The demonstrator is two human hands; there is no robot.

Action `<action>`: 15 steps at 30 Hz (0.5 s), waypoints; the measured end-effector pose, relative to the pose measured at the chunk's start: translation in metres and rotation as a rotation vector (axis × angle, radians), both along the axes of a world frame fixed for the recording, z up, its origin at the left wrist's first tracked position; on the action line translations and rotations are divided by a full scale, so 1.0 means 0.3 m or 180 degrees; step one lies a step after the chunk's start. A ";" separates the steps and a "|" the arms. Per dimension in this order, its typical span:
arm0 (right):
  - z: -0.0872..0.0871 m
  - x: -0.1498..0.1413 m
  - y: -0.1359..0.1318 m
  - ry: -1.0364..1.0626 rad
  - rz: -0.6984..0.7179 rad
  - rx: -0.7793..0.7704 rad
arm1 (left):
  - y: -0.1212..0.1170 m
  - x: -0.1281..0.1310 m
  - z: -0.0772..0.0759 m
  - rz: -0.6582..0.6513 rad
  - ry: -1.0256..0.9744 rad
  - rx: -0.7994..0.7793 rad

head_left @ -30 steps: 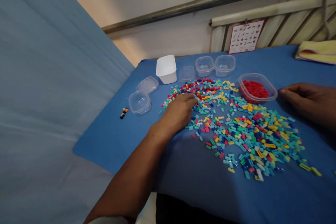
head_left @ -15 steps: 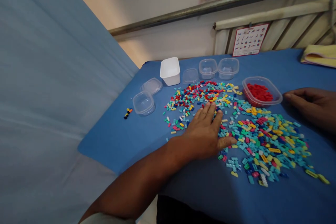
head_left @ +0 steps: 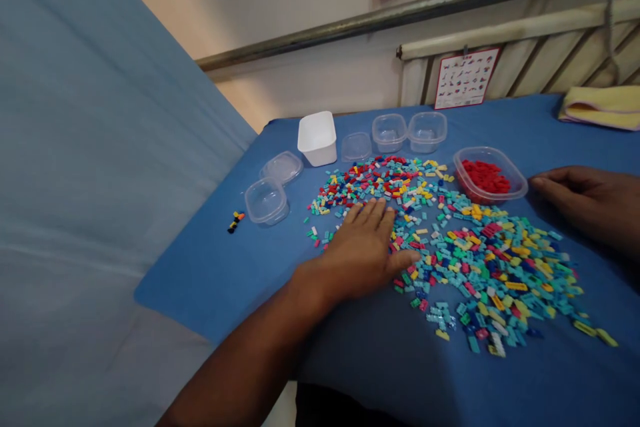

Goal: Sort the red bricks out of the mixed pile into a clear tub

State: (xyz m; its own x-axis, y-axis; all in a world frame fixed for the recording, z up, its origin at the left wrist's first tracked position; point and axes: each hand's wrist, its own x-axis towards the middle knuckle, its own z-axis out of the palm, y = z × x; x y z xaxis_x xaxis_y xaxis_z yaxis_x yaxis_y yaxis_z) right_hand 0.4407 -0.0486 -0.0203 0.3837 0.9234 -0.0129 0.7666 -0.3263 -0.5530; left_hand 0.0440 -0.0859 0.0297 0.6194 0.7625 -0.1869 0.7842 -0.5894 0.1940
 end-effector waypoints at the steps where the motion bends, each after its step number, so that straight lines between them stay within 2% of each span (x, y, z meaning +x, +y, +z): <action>1: -0.005 0.003 0.001 0.0004 0.0022 -0.0002 | 0.024 -0.025 0.016 0.0040 -0.0010 -0.0008; 5: -0.011 0.008 -0.002 0.0001 0.0080 0.0036 | 0.116 -0.127 0.059 0.0439 -0.0267 0.0398; 8: -0.005 0.004 -0.009 0.0017 0.0030 -0.0013 | 0.155 -0.173 0.064 0.0747 -0.0307 0.0419; 11: -0.003 0.003 -0.013 -0.0010 0.0059 -0.0042 | 0.160 -0.181 0.065 0.0796 -0.0245 0.0269; 15: -0.005 0.008 -0.008 -0.0031 0.0106 0.0004 | 0.144 -0.187 0.085 0.0996 0.0197 0.0203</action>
